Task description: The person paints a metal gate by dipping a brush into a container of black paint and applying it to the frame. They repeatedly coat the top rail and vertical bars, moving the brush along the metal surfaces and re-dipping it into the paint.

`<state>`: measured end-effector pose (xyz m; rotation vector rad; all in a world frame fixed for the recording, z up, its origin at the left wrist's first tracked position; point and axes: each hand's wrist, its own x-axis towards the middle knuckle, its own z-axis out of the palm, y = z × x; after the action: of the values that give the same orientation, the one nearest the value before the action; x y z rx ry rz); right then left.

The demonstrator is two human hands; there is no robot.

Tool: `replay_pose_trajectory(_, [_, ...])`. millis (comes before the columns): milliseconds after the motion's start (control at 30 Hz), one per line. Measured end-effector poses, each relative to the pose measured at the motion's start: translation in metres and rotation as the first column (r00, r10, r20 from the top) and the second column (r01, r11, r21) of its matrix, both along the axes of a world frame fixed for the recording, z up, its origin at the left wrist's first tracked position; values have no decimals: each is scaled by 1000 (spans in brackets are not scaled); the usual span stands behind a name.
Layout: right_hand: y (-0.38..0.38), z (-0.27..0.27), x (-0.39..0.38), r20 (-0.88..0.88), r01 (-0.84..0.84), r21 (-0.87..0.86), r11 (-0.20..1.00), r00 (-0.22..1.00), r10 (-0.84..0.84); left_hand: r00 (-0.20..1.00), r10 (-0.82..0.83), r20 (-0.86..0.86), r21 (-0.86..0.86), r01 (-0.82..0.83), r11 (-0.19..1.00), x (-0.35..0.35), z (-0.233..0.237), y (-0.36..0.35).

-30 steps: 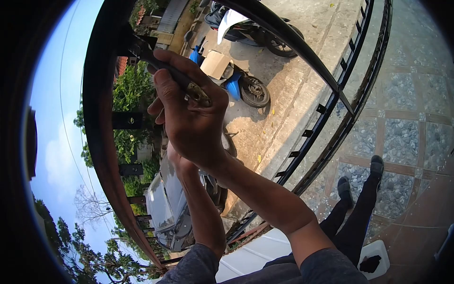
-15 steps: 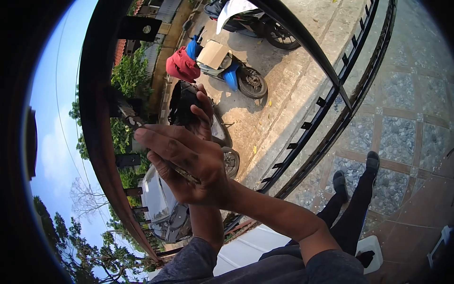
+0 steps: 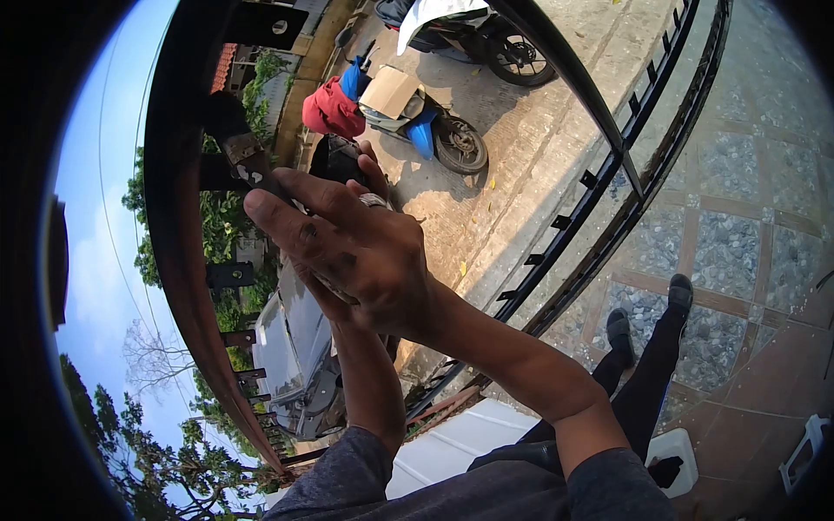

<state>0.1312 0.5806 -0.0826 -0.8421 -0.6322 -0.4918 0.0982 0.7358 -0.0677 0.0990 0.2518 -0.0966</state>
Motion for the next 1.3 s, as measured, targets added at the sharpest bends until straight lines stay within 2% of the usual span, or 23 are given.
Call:
replay_pose_trajectory(67, [1,4,-7,50,-68,-8,998,996,68,999,-37,15,-29,38,999,5,-4,1])
replay_pose_trajectory(167, [-12,0,-15,17,-303,-1,953,953,303,991,121,62,119,-128,985,-3,0,-16])
replay_pose_trajectory(200, [-20,-6,-5,35,-376,-6,927,926,376,994,103,25,117,-105,988,-3,4,-11])
replay_pose_trajectory(267, [-25,-10,14,26,-488,26,872,873,488,983,182,13,139,-182,973,-7,13,-24])
replay_pose_trajectory(367, [-21,-1,57,230,-451,52,891,874,428,964,256,76,385,-266,884,-20,13,-28])
replay_pose_trajectory(433, [-23,5,76,238,-438,95,894,882,407,937,348,9,422,-319,848,-20,7,-12])
replay_pose_trajectory(500, [-21,2,90,270,-383,144,912,902,336,965,260,18,214,-258,942,-17,9,-22])
replay_pose_trajectory(567, [-25,-3,92,230,-348,176,921,924,305,962,269,-46,164,-258,952,-18,8,-19])
replay_pose_trajectory(633, [-32,-8,78,116,-328,202,923,944,310,964,266,-12,195,-259,946,-18,8,-19])
replay_pose_trajectory(733, [-13,3,46,25,-177,260,949,984,177,964,266,23,174,-265,948,-20,5,-14])
replay_pose_trajectory(800, [2,11,21,28,-104,222,970,995,100,953,300,28,135,-301,944,-22,8,-15])
replay_pose_trajectory(867, [-2,12,-8,20,-182,98,978,983,181,949,315,20,136,-314,939,-19,17,-31])
replay_pose_trajectory(900, [-4,8,-17,58,-227,13,974,972,226,965,262,11,92,-261,961,-19,10,-17])
replay_pose_trajectory(933, [-7,3,-18,59,-279,8,960,959,278,978,207,2,48,-207,977,-20,2,-4])
replay_pose_trajectory(1000, [-15,-8,-14,67,-359,-2,933,931,358,977,212,4,66,-212,975,-18,6,-7])
replay_pose_trajectory(1067, [-18,-14,0,-52,-486,75,871,870,490,958,288,-13,137,-283,949,-20,12,-26])
replay_pose_trajectory(1133, [-14,-9,10,-175,-558,227,798,783,597,964,265,-11,209,-257,944,-24,10,-20])
replay_pose_trajectory(1200, [-13,-4,14,-215,-533,342,774,757,617,974,228,7,313,-219,924,-30,5,-13])
replay_pose_trajectory(1300, [-23,2,14,-238,-514,386,766,747,621,970,244,10,450,-223,865,-26,10,-24])
